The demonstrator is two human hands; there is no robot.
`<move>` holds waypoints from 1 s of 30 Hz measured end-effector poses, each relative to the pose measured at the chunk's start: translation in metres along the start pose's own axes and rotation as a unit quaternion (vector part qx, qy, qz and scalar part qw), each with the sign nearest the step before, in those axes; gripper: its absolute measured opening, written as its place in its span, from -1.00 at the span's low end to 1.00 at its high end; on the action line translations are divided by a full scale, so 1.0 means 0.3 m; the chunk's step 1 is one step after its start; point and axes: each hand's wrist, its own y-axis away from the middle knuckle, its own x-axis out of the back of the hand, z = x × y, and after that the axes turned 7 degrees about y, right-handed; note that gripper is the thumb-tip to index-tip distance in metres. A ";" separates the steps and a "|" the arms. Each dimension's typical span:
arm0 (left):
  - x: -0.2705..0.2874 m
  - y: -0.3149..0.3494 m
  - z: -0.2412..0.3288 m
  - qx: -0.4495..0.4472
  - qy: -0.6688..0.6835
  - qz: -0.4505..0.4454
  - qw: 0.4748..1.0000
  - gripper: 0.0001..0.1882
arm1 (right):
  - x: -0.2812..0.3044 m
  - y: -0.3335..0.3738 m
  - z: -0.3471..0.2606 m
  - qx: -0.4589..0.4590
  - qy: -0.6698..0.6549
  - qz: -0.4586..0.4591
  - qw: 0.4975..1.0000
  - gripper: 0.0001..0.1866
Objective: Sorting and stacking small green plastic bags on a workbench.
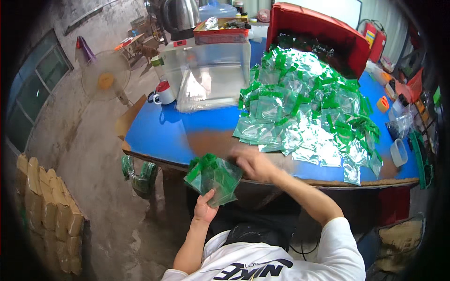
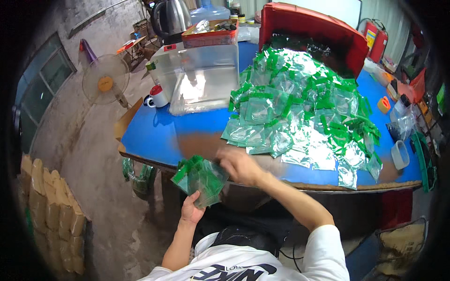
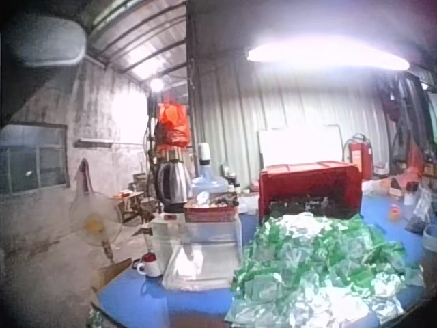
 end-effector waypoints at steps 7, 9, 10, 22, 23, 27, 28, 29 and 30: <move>-0.015 0.064 0.038 -0.061 -0.041 -0.016 0.997 -0.53 | 0.007 0.037 0.018 0.105 0.202 -0.114 0.967 -0.38; 0.003 0.027 0.021 -0.054 -0.048 -0.016 0.997 -0.53 | -0.022 0.079 -0.049 0.161 0.101 -0.105 0.976 -0.50; 0.012 0.018 0.016 -0.041 -0.061 -0.020 0.997 -0.52 | -0.032 0.091 -0.070 0.165 0.053 -0.105 0.979 -0.53; -0.030 -0.004 -0.008 0.007 -0.043 -0.042 0.998 -0.50 | 0.030 0.124 -0.086 0.093 0.093 -0.138 0.982 -0.53; -0.007 -0.013 -0.015 0.013 -0.027 -0.027 0.999 -0.50 | 0.039 0.109 -0.082 0.093 0.092 -0.135 0.982 -0.53; -0.031 -0.017 -0.019 0.008 -0.025 -0.002 1.000 -0.47 | 0.048 0.015 -0.014 -0.077 0.176 0.026 0.981 -0.44; -0.038 -0.016 -0.022 0.008 -0.028 -0.006 1.000 -0.47 | 0.032 0.009 0.008 -0.106 0.320 0.070 0.939 -0.39; -0.038 -0.011 -0.026 0.007 -0.022 -0.016 1.000 -0.48 | 0.021 0.025 0.024 -0.107 0.322 0.074 0.938 -0.39; -0.029 0.000 -0.030 0.005 -0.014 -0.024 1.000 -0.49 | 0.016 0.052 0.022 -0.094 0.333 0.032 0.938 -0.35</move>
